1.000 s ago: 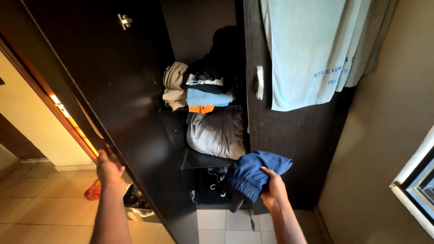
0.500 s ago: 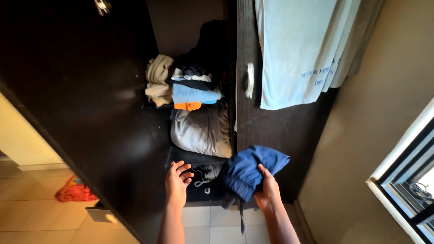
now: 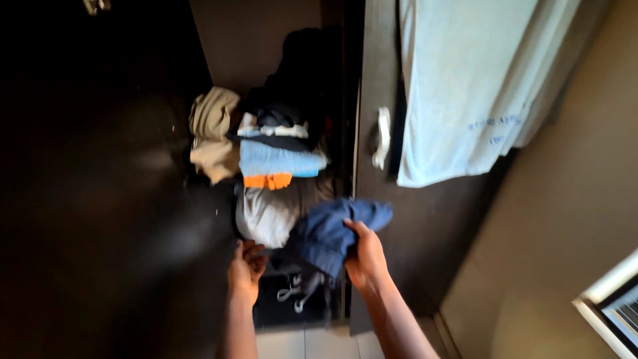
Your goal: The recorder is tidying and organizing personal items in a bedroom, including books on a desk and folding/storing clothes.
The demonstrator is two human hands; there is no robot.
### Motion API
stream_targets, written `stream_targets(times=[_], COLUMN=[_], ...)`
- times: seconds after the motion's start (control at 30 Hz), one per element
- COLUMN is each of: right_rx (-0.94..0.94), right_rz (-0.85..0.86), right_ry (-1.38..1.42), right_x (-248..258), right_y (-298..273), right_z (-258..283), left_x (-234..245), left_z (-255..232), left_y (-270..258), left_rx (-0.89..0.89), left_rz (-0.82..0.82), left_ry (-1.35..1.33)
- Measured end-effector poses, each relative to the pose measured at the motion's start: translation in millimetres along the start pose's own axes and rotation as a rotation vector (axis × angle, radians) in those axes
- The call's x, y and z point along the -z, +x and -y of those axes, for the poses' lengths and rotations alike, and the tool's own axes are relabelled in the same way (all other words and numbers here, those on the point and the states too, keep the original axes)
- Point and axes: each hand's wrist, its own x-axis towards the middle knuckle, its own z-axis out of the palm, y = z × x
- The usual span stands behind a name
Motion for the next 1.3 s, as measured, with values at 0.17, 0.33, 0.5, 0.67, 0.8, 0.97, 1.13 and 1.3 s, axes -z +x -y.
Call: stream_targets(times=[0.17,0.33,0.5,0.67,0.8,0.97,1.13,1.3], right_rx=[0.347,0.502,0.221,0.215,0.262,0.147,0.011,-0.003], right_rz=[0.361,0.363,0.39,-0.027,-0.029,0.068,0.147,0.123], right_ry=[0.036,0.165,-0.005,-0.206,-0.2,-0.172,-0.18,-0.291], right_x=[-156,-299,-281,-220,-181,-150,-122,-104], right_y=[80,185,377,385,379,348,285,226], right_z=[61,109,73,6,-11,4,9,14], left_x=[-36,-39,-21,-1,1,-40,-66,-81], left_z=[-66,-109,-126,-126,-100,-76,-60,-52], left_y=[75,133,178,217,215,198,154,92], left_rx=[-0.073,-0.161,-0.086,-0.099,-0.057,-0.015,0.008,0.011], left_rz=[0.106,0.131,0.056,0.032,0.021,0.077,0.139,0.164], left_ry=[0.081,-0.032,-0.084,-0.095,-0.168,-0.138,-0.159,-0.134])
